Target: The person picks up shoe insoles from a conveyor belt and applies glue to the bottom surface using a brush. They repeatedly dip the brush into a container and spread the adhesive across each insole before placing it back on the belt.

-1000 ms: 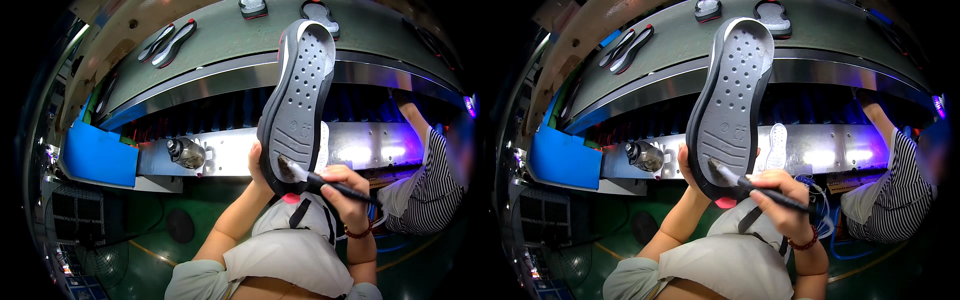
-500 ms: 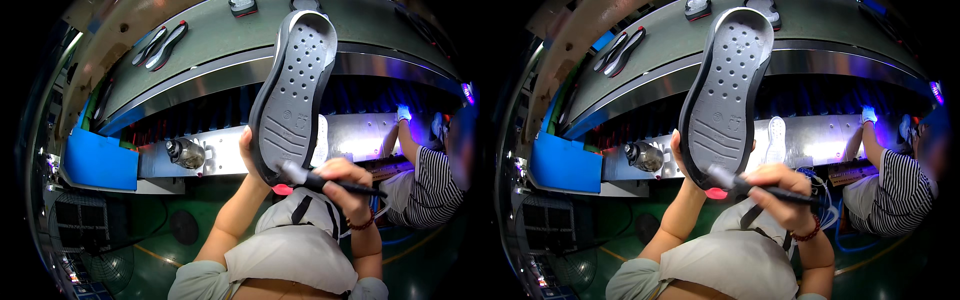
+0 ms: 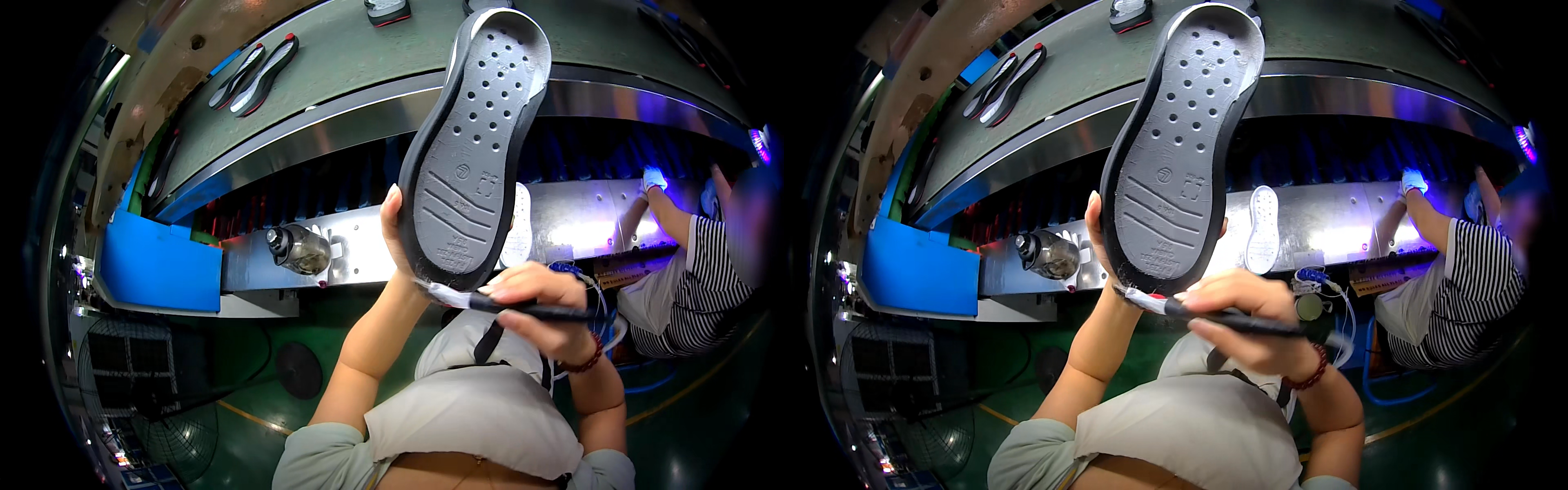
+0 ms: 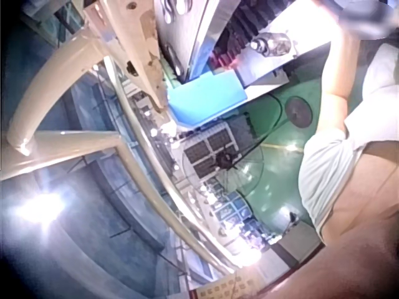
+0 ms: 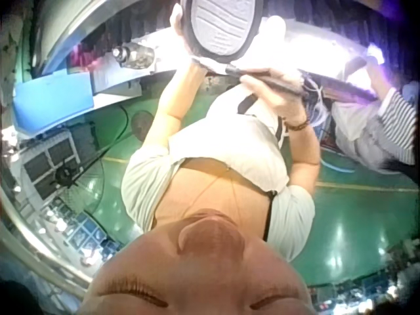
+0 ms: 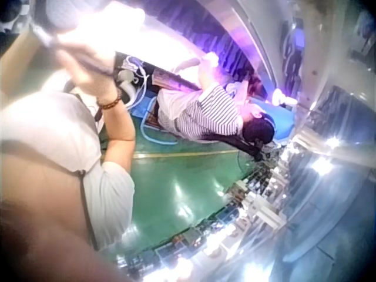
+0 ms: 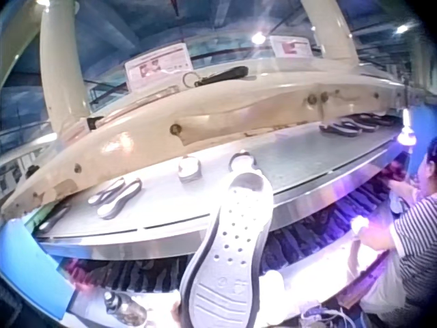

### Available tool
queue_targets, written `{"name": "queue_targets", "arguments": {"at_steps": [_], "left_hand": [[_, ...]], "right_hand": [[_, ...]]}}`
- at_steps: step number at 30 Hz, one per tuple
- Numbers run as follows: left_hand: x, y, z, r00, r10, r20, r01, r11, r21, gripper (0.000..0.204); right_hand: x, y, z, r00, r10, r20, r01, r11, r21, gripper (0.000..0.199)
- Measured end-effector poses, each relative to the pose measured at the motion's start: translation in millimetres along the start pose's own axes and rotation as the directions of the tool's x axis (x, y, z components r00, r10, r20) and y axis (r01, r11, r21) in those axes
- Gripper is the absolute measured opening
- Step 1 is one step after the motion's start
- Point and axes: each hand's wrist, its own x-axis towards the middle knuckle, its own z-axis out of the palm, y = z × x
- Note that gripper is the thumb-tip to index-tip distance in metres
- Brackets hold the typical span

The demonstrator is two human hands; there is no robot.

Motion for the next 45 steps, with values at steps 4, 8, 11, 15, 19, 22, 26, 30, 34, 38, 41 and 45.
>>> {"name": "queue_targets", "arguments": {"at_steps": [4, 8, 11, 15, 19, 22, 26, 30, 34, 38, 41, 45], "left_hand": [[2, 2, 3, 1.000, 0.027, -0.012, -0.027, 0.999, 0.019, 0.045], [3, 7, 11, 0.999, 0.036, 0.024, -0.037, 0.998, 0.051, 0.044], [2, 11, 13, 0.999, 0.017, 0.029, -0.018, 1.000, 0.015, 0.044], [3, 15, 7, 0.987, -0.010, 0.163, 0.020, 0.998, -0.057, 0.046], [4, 15, 9, 0.989, -0.090, 0.116, 0.092, 0.996, -0.017, 0.048], [7, 15, 3, 0.990, -0.096, 0.099, 0.092, 0.994, 0.051, 0.048], [0, 20, 16, 0.958, -0.286, 0.010, 0.285, 0.956, 0.071, 0.047], [-2, 20, 20, 0.867, -0.479, -0.134, 0.498, 0.842, 0.210, 0.047], [-11, 27, 24, 0.779, -0.570, -0.262, 0.625, 0.739, 0.250, 0.047], [-17, 25, 25, 0.703, -0.577, -0.416, 0.707, 0.633, 0.317, 0.045], [-22, 28, 35, 0.677, -0.593, -0.436, 0.730, 0.619, 0.290, 0.046], [-25, 29, 25, 0.664, -0.624, -0.413, 0.737, 0.640, 0.218, 0.047]], "right_hand": [[12, -1, -25, 0.999, -0.016, 0.036, 0.021, 0.990, -0.137, 0.019], [17, -5, -25, 0.981, 0.009, 0.194, 0.023, 0.986, -0.163, 0.019], [15, 1, -28, 0.987, 0.005, 0.161, 0.024, 0.984, -0.176, 0.019], [8, -5, -19, 0.953, 0.035, 0.301, -0.018, 0.998, -0.060, 0.020], [13, -1, -29, 0.989, 0.064, 0.131, -0.049, 0.993, -0.112, 0.016], [12, 3, -19, 0.966, 0.090, 0.243, -0.073, 0.994, -0.078, 0.016], [15, -10, -26, 0.938, 0.044, 0.343, -0.038, 0.999, -0.023, 0.022], [26, 3, -41, 0.858, 0.103, 0.503, -0.004, 0.981, -0.196, 0.018], [34, -20, -50, 0.746, 0.157, 0.648, 0.029, 0.963, -0.267, 0.015], [32, -2, -53, 0.747, 0.072, 0.661, 0.151, 0.950, -0.274, 0.019], [37, -16, -57, 0.577, 0.304, 0.758, 0.167, 0.865, -0.474, 0.016], [40, -9, -64, 0.766, 0.124, 0.631, 0.112, 0.940, -0.321, 0.016]]}}
